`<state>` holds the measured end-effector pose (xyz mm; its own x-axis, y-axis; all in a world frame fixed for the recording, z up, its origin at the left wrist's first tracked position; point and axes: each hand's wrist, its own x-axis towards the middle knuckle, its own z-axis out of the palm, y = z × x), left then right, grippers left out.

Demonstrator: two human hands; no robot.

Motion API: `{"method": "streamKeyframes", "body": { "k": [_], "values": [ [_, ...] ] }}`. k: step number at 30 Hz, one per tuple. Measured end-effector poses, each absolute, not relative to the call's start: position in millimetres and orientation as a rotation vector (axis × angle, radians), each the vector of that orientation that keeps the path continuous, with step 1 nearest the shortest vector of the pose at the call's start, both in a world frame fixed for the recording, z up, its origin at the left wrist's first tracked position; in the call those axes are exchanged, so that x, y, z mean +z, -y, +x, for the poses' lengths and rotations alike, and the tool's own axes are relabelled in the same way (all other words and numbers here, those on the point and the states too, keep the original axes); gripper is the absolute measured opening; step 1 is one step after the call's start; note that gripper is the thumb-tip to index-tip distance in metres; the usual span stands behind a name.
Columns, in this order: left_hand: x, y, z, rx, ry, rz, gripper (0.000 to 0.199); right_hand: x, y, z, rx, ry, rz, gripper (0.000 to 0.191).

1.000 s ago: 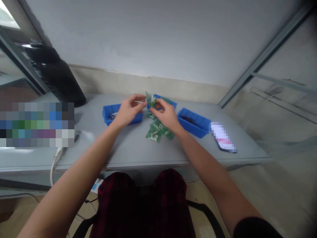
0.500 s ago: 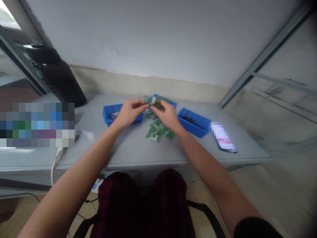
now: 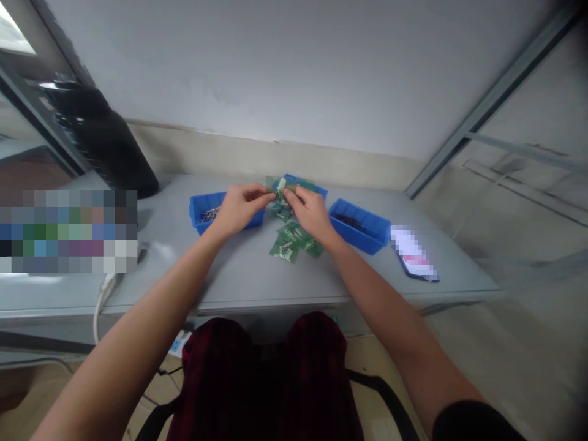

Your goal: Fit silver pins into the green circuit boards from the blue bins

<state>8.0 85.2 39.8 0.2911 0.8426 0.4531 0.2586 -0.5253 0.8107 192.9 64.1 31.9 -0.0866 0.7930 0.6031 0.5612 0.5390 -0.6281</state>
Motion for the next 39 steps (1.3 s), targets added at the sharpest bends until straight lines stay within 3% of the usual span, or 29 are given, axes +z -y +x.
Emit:
{"method": "streamKeyframes", "body": {
  "k": [39],
  "values": [
    [39.1,-86.2,9.0,1.251,-0.952,1.875,0.023,29.9,-63.7,192.8,0.282,1.744,-1.124,0.045]
  ]
}}
